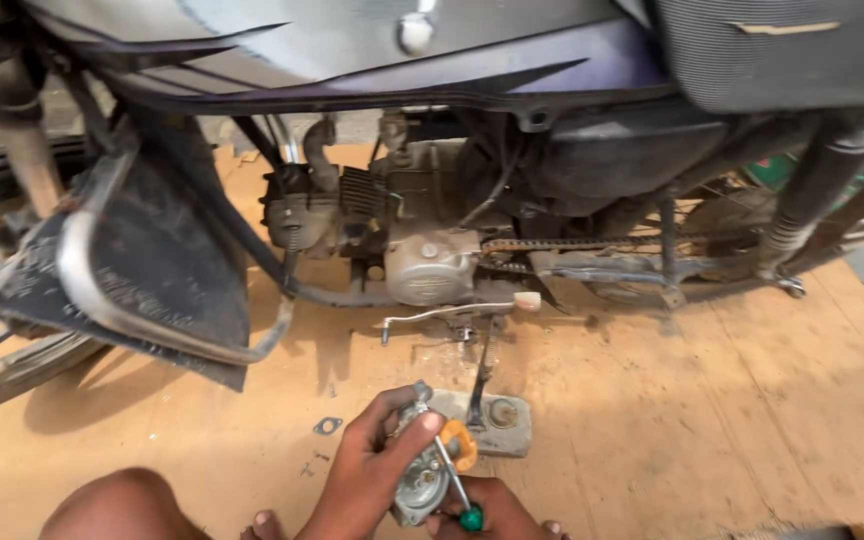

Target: The person sits on the ground beside a motorcycle and works on a small carburetor/fuel-bowl component, using a screwdriver to unscrew and manipulate its parts by hand, turning the assembly over and adjusting its fittings throughout the clip.

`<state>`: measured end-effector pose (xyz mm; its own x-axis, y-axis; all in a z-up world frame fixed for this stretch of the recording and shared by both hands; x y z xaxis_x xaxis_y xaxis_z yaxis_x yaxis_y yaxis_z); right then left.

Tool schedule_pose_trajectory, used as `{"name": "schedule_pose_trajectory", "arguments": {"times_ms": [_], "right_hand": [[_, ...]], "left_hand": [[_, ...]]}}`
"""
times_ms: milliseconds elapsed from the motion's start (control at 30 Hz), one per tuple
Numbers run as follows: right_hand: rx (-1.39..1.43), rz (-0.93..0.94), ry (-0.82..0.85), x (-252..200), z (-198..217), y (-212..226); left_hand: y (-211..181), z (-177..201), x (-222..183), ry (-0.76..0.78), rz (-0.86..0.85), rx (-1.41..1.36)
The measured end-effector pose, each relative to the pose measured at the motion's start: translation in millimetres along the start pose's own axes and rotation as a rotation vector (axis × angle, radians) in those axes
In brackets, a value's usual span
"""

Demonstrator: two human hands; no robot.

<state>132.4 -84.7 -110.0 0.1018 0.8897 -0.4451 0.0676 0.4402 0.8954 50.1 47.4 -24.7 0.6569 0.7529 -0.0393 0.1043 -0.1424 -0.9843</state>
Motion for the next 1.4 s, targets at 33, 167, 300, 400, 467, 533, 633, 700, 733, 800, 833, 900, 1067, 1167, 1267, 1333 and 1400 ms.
{"name": "schedule_pose_trajectory", "arguments": {"times_ms": [33,167,300,400,467,533,633,700,733,800,833,900,1067,1167,1267,1333,1400], "right_hand": [[0.068,-0.019,0.020,-4.5,3.4,-1.2],[0.047,-0.078,-0.055,-5.9,5.8,0.8],[0.075,-0.170,-0.043,-6.2,7.4,0.8],[0.053,-0.167,-0.018,-5.5,7.5,-4.7],[0.031,-0.171,-0.018,-3.6,7.2,-9.1],[0.040,-0.253,-0.104,-1.8,12.6,-17.6],[0.050,-0.261,-0.108,2.8,17.9,-28.7],[0.036,-0.271,-0.115,2.6,17.5,-27.1],[0.024,-0.283,-0.121,2.0,17.3,-27.3],[-0.017,-0.281,-0.149,1.6,18.2,-28.1],[-0.058,-0.278,-0.176,1.8,19.7,-27.8],[-0.074,-0.278,-0.175,2.1,20.9,-25.9],[-0.133,-0.218,-0.108,6.0,20.1,-23.8],[-0.150,-0.190,-0.119,6.4,21.6,-22.6],[-0.165,-0.193,-0.125,9.9,22.7,-24.4],[-0.162,-0.201,-0.143,14.8,26.4,-39.7],[-0.210,-0.182,-0.163,19.0,27.8,-45.5]], "left_hand": [[-4.9,-7.9,-1.3,0.042,0.009,-0.009],[-11.8,-11.7,-6.1,0.043,0.087,-0.087],[-2.1,-8.3,-3.5,0.048,0.058,-0.093],[-4.0,-8.3,-4.5,0.056,0.040,-0.042],[-9.9,-9.5,-5.9,0.057,0.042,-0.043],[-14.7,-10.7,-7.1,0.049,0.070,-0.065],[-16.5,-12.3,-7.1,0.069,0.107,-0.068],[-15.1,-12.9,-7.9,0.080,0.115,-0.076],[-13.7,-13.8,-8.8,0.090,0.127,-0.082],[-11.8,-13.8,-8.6,0.089,0.113,-0.071],[-11.7,-13.4,-7.8,0.087,0.098,-0.058],[-10.5,-12.8,-7.7,0.087,0.116,-0.033],[-5.7,-12.1,-6.1,0.102,0.117,-0.011],[-9.0,-13.3,-5.2,0.102,0.116,-0.007],[-9.1,-12.8,-4.6,0.103,0.150,0.018],[-3.9,-12.3,-5.1,0.098,0.154,-0.003],[1.4,-12.0,-4.1,0.100,0.144,-0.021]]}}
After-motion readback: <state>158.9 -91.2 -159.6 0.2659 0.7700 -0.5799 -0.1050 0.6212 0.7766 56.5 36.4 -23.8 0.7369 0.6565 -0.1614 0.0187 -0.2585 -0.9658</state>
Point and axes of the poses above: each hand's wrist, its own x-axis towards the middle knuckle, its own z-axis out of the back of the hand, y = z × x, the point moved 7 cm from there along x, towards the middle knuckle, and after that the axes turned 11 degrees about -z, right-handed, at the moved point
